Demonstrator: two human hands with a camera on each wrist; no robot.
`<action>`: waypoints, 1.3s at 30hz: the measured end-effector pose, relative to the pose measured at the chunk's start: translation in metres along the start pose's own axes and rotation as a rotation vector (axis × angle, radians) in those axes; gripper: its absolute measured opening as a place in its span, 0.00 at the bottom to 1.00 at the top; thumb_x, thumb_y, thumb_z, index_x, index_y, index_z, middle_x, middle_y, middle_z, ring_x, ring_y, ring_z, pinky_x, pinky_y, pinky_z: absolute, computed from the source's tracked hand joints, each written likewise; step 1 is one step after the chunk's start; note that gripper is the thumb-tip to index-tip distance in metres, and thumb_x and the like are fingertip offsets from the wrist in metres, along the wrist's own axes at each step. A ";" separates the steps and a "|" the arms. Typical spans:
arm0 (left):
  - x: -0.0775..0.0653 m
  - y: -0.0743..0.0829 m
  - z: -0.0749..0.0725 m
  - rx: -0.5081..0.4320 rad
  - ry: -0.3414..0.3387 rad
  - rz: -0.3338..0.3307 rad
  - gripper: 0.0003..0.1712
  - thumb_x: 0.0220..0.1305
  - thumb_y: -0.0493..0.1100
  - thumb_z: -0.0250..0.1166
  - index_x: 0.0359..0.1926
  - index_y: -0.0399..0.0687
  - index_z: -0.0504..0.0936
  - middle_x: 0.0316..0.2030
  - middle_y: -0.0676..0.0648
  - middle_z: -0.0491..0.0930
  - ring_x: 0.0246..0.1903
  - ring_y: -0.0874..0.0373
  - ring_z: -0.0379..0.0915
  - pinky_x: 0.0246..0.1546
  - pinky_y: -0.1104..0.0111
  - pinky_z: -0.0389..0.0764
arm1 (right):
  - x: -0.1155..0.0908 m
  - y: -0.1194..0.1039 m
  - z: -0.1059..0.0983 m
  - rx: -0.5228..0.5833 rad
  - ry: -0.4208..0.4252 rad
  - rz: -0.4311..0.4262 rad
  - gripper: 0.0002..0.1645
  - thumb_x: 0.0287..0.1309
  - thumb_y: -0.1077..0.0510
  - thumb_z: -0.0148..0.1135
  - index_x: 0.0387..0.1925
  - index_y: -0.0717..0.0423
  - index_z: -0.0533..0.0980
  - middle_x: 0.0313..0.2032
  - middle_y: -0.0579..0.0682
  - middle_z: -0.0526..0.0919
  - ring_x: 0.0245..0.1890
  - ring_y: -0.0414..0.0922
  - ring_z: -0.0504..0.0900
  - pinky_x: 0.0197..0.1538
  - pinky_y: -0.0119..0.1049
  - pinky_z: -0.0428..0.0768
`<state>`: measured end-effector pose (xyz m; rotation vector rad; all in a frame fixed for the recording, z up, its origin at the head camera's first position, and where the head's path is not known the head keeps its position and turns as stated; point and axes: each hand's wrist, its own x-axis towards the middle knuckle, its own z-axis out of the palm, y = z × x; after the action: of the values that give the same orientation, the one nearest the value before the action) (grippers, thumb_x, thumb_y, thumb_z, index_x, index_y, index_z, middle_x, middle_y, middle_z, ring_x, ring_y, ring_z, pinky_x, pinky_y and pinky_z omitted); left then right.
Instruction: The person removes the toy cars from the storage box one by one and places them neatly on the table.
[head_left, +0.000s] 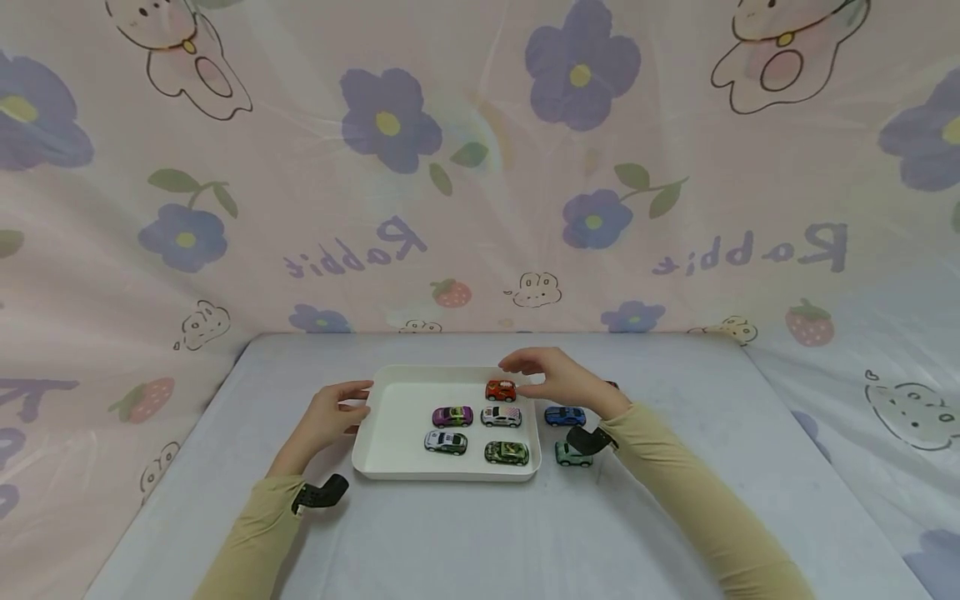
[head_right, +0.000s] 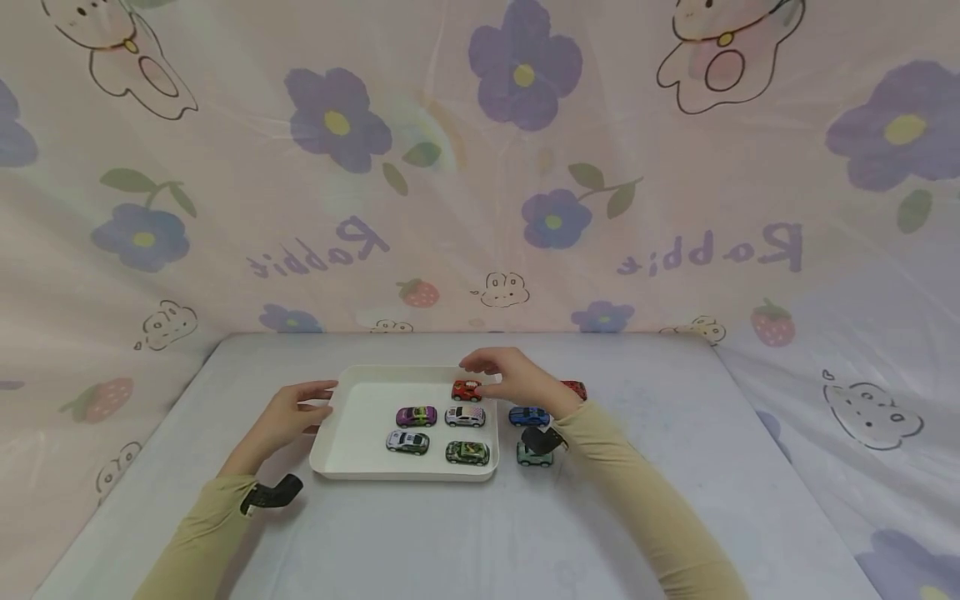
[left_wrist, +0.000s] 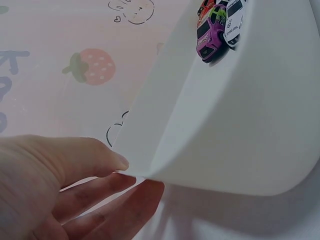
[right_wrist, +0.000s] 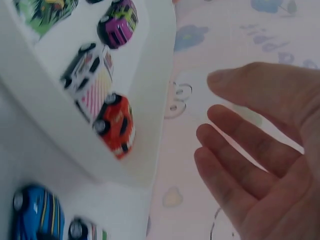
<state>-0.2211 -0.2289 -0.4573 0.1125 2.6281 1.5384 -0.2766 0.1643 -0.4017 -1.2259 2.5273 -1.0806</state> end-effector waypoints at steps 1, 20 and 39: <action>0.000 0.000 0.000 -0.002 -0.001 -0.001 0.29 0.63 0.31 0.60 0.65 0.35 0.67 0.57 0.29 0.70 0.46 0.43 0.78 0.34 0.61 0.84 | 0.003 -0.001 0.003 0.005 -0.006 -0.004 0.25 0.56 0.65 0.66 0.56 0.57 0.74 0.54 0.52 0.78 0.54 0.54 0.76 0.57 0.42 0.75; 0.002 -0.001 -0.003 -0.058 -0.016 -0.040 0.32 0.65 0.37 0.62 0.68 0.38 0.63 0.57 0.30 0.71 0.44 0.43 0.79 0.35 0.58 0.83 | 0.036 -0.010 0.044 0.130 -0.099 0.022 0.25 0.56 0.67 0.65 0.57 0.58 0.73 0.55 0.60 0.76 0.56 0.57 0.74 0.57 0.47 0.74; 0.014 -0.010 -0.008 -0.159 -0.091 -0.148 0.35 0.63 0.43 0.66 0.68 0.40 0.64 0.54 0.34 0.75 0.42 0.49 0.80 0.36 0.61 0.83 | 0.055 -0.013 0.064 0.078 -0.204 0.084 0.28 0.55 0.64 0.68 0.59 0.62 0.72 0.54 0.58 0.77 0.53 0.52 0.77 0.57 0.43 0.74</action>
<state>-0.2363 -0.2394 -0.4621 -0.0232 2.3764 1.6427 -0.2794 0.0838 -0.4300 -1.1368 2.3393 -0.9714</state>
